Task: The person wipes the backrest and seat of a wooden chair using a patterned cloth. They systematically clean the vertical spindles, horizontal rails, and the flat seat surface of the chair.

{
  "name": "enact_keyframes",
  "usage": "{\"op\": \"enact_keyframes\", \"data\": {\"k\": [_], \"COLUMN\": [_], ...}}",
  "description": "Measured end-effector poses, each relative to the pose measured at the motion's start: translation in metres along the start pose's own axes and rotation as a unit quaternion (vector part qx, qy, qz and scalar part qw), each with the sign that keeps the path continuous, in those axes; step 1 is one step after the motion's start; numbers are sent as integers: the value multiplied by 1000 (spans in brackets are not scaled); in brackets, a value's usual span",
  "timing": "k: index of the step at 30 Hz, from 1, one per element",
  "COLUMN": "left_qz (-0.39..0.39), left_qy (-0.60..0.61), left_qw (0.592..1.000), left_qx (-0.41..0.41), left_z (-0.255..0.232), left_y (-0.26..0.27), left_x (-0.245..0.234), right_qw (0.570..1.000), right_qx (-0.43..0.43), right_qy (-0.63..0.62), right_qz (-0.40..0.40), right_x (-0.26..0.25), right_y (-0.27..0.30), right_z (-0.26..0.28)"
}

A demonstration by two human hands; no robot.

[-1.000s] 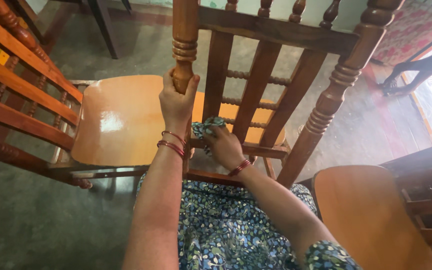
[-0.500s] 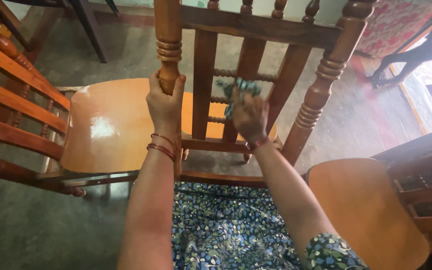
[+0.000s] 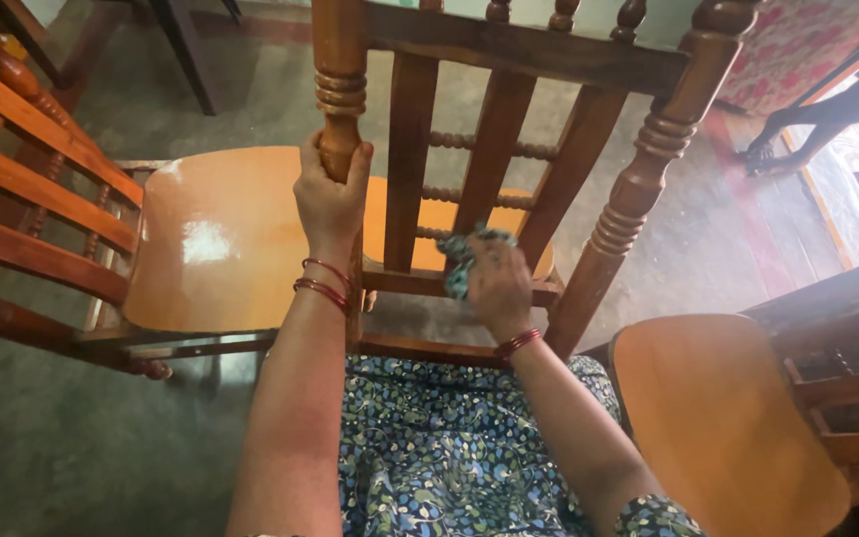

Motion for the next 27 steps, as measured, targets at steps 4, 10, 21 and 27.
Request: {"op": "enact_keyframes", "data": {"k": [4,10,21,27], "left_qz": [5,7,1,0], "left_qy": [7,11,-13,1], "left_qw": [1000,1000,1000,1000], "left_qx": [-5,-13,-8,8], "left_z": [-3,-3,1,5], "left_y": [-1,-2,0,-1], "left_x": [0,0,0,2], "right_qw": [997,998,976,971], "right_qx": [22,-25,63,57], "right_qy": [26,58,2,134], "right_qz": [-76,1,-207,-190], "right_x": [-8,39,-96,-88], "right_y": [-18,21,-39,-82], "right_z": [-15,-20,-42,-51]}}
Point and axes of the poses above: each hand's wrist, its own y-axis away from the middle knuckle, its own x-axis out of the palm, z = x × y, the point moved 4 cm from there along -y, towards the middle knuckle, and after that the axes turned 14 degrees about z, right-handed, at the moved point
